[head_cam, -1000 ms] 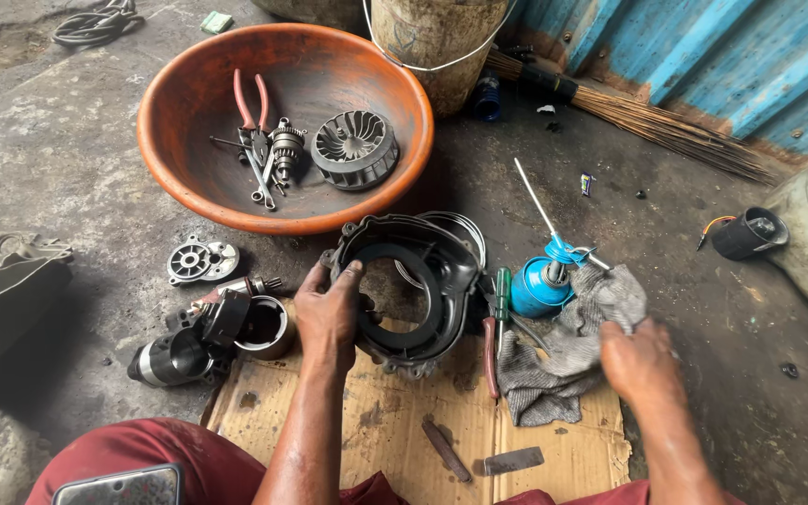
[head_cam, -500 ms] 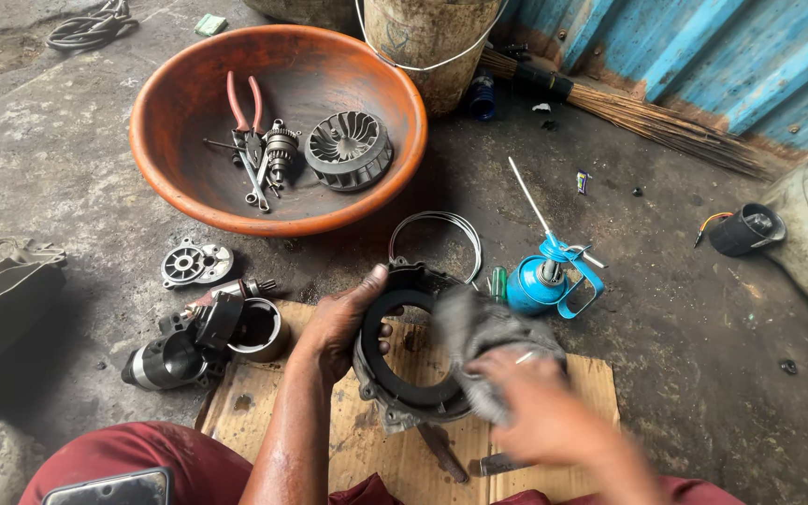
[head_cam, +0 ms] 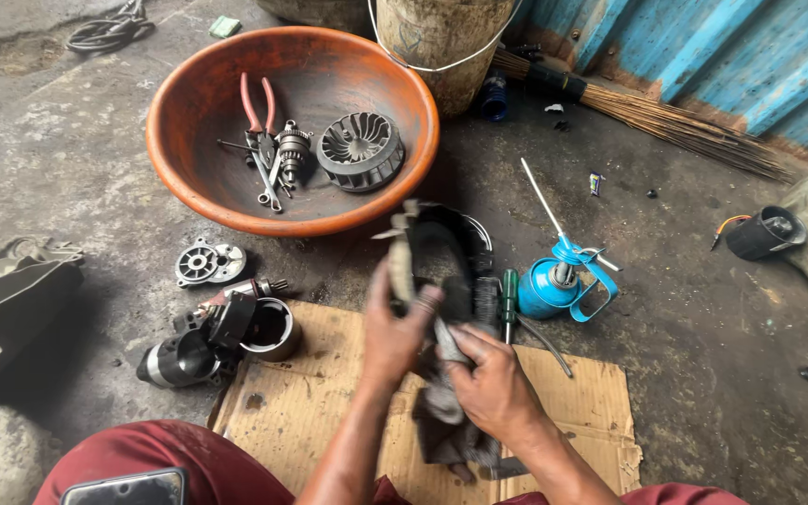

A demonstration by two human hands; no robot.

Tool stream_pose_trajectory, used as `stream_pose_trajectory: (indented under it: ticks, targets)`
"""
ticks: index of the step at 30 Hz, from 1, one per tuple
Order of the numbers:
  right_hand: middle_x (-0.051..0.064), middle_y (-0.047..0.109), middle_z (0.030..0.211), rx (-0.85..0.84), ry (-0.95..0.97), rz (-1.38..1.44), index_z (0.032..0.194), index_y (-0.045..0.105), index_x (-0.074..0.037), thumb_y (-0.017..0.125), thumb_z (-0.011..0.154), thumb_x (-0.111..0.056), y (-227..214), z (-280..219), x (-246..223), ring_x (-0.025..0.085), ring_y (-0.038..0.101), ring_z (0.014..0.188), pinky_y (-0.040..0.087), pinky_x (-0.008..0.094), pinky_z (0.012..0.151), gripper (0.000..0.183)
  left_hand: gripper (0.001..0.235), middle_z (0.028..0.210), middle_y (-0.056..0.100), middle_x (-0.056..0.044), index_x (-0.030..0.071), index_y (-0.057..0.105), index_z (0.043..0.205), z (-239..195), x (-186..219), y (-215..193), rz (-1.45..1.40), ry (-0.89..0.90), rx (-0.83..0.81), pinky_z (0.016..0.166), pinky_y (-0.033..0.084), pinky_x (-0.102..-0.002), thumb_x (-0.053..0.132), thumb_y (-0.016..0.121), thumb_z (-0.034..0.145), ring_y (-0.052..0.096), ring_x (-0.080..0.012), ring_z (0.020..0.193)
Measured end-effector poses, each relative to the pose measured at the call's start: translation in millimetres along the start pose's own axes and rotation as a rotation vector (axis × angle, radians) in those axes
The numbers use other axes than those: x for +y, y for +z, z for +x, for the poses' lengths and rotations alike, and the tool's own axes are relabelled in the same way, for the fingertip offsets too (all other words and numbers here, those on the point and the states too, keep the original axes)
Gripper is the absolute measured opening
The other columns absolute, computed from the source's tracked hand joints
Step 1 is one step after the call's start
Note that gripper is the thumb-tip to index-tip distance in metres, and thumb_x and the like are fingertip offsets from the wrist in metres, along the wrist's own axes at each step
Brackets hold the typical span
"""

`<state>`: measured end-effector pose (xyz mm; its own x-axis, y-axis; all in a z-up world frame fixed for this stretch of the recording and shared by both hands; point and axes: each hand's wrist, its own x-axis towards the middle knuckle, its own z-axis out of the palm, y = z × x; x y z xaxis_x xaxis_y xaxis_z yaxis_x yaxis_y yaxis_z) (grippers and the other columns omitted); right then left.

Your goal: The person cleans a black mechanical housing with a gray cloth, wiping the interior and exterior surfaces. They then use a green-handled screwdriver to scrape residue from the inner rim before resuming wiping with the cloth.

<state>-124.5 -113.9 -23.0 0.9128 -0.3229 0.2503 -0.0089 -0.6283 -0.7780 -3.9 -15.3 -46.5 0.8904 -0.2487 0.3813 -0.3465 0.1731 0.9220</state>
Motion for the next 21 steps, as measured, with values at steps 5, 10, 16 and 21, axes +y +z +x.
stream_pose_trajectory:
  ticks: [5,10,16,21]
  targets:
    - [0.007,0.073,0.11,0.448,0.785,0.574,0.115,0.069,-0.008,0.051,0.101,-0.034,-80.4,-0.6,42.7,0.021,0.07,0.093,0.058,0.04,0.079,0.035,0.069,0.096,0.072,-0.014,0.016,0.048,0.154,18.7,2.8,-25.9,-0.197,-0.58,0.12,0.059,0.056,-0.032,0.037,0.068,0.092,0.067,-0.0176,0.071]
    - [0.024,0.062,0.121,0.394,0.303,1.467,0.132,0.058,0.008,0.046,0.116,-0.027,-159.5,-11.4,63.0,0.038,0.061,0.103,0.048,0.056,0.091,0.041,0.064,0.104,0.069,-0.012,0.014,0.049,0.157,16.5,15.0,-24.8,-0.154,-0.43,0.107,0.063,0.056,-0.031,0.035,0.067,0.099,0.064,-0.0123,0.075]
    - [0.013,0.063,0.14,0.533,0.178,1.017,0.137,0.062,-0.002,0.046,0.113,-0.042,-192.5,-16.2,22.1,0.03,0.062,0.131,0.048,0.048,0.113,0.049,0.062,0.116,0.075,-0.009,0.022,0.049,0.153,16.5,14.4,-25.9,-0.024,-0.543,0.178,0.077,0.056,-0.035,0.034,0.065,0.094,0.069,-0.0204,0.092]
    - [0.007,0.065,0.136,0.636,0.274,0.782,0.135,0.061,-0.007,0.045,0.118,-0.037,-201.7,-13.4,58.0,0.024,0.062,0.129,0.048,0.046,0.117,0.037,0.048,0.129,0.076,-0.009,0.014,0.056,0.154,18.0,4.5,-25.9,-0.029,-0.118,0.159,0.091,0.055,-0.031,0.031,0.067,0.11,0.071,-0.0135,0.111]
